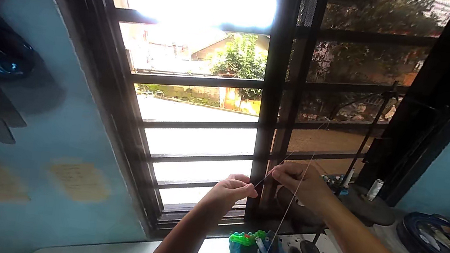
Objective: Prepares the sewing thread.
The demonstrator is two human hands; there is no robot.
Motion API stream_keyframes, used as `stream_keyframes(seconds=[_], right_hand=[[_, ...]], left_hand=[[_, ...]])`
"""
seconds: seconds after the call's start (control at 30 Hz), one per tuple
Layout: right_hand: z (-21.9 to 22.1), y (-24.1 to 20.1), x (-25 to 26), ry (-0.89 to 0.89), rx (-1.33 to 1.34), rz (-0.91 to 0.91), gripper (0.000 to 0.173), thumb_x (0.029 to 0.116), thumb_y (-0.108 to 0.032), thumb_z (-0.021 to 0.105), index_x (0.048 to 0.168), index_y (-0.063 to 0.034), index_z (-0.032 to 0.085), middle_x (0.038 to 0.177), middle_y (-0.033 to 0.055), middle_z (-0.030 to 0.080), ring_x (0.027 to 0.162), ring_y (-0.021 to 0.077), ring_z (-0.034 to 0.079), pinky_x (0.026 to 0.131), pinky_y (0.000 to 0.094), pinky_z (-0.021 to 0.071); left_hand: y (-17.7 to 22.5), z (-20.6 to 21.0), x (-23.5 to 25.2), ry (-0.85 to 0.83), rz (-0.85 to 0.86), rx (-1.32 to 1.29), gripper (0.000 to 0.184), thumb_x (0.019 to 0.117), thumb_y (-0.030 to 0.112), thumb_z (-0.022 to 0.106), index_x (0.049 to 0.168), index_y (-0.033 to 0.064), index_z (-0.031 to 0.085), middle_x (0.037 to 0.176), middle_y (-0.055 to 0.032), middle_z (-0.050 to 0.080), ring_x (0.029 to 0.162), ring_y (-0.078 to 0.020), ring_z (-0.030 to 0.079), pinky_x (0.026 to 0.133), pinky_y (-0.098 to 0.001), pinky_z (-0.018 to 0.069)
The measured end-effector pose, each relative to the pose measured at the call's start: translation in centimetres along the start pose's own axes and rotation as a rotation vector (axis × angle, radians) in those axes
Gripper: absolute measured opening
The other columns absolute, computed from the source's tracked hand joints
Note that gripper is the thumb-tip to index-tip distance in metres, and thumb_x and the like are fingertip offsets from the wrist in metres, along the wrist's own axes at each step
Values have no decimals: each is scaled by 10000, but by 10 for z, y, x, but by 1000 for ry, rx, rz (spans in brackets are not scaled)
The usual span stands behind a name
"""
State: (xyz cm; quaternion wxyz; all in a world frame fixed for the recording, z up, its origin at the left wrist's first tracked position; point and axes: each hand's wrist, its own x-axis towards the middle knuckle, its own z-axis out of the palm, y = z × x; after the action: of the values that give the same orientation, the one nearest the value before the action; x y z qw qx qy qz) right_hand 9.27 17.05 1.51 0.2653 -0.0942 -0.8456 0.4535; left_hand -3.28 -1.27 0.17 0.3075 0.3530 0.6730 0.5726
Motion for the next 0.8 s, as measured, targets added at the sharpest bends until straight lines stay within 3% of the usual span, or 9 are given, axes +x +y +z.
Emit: stream_keyframes(seconds=[0.07, 0.17, 0.27, 0.3, 0.4, 0.47, 0.53, 0.8], right_hand=[[0, 2, 1, 24, -5, 11, 120, 998, -115, 656, 952, -71, 757, 835, -9, 702, 707, 45, 615, 654, 238, 515], [-2, 0, 4, 81, -43, 39, 123, 1000, -128, 655, 959, -67, 753, 815, -7, 694, 698, 44, 601, 644, 236, 493], [-6, 0, 7, 123, -59, 39, 136, 1007, -133, 645, 967, -59, 752, 841, 2, 703, 722, 58, 615, 668, 263, 507], [-7, -1, 7, 138, -60, 43, 141, 1012, -130, 638, 966, -56, 750, 801, -4, 675, 679, 53, 569, 631, 260, 469], [-11, 0, 10, 163, -64, 50, 143, 1012, -126, 635, 967, -67, 757, 756, -17, 649, 642, 41, 530, 605, 246, 438], [-12, 1, 11, 173, -60, 56, 148, 1010, -128, 639, 969, -67, 767, 739, -21, 646, 624, 36, 517, 592, 238, 426], [-12, 3, 12, 169, -48, 72, 151, 1012, -131, 636, 972, -64, 765, 729, -24, 638, 605, 32, 500, 572, 229, 412], [-12, 2, 15, 163, -47, 79, 166, 1018, -131, 622, 967, -59, 763, 685, -27, 602, 549, 30, 450, 525, 214, 371]], left_hand=[[0, 0, -1, -6, -15, -4, 194, 1005, 129, 590, 873, 54, 711, 1305, -60, 554, 1215, -118, 497, 995, -331, 407], [1, -1, -1, -22, -43, -11, 191, 1010, 141, 587, 890, 51, 705, 1312, -69, 551, 1254, -151, 486, 1043, -398, 394], [4, -1, -2, -24, -61, -11, 180, 1016, 147, 589, 895, 62, 693, 1307, -63, 558, 1240, -148, 491, 1028, -398, 393], [4, -1, -2, -20, -60, -18, 176, 1015, 143, 590, 893, 66, 692, 1285, -57, 580, 1220, -140, 506, 1014, -385, 402], [2, -3, -2, -27, -65, -121, 183, 1034, 119, 567, 1010, 0, 704, 1172, -74, 670, 1148, -123, 581, 1033, -340, 430], [1, -1, 0, -30, -62, -236, 208, 1059, 83, 509, 1076, -58, 661, 1020, -89, 734, 1010, -116, 696, 957, -273, 530], [4, 1, -1, -34, -79, -321, 223, 1081, 65, 440, 1029, -56, 621, 919, -93, 733, 908, -143, 729, 900, -279, 572], [13, 2, -5, -29, -247, -339, 253, 1115, 191, 404, 1073, 12, 578, 941, -89, 738, 819, -163, 741, 763, -295, 606]])
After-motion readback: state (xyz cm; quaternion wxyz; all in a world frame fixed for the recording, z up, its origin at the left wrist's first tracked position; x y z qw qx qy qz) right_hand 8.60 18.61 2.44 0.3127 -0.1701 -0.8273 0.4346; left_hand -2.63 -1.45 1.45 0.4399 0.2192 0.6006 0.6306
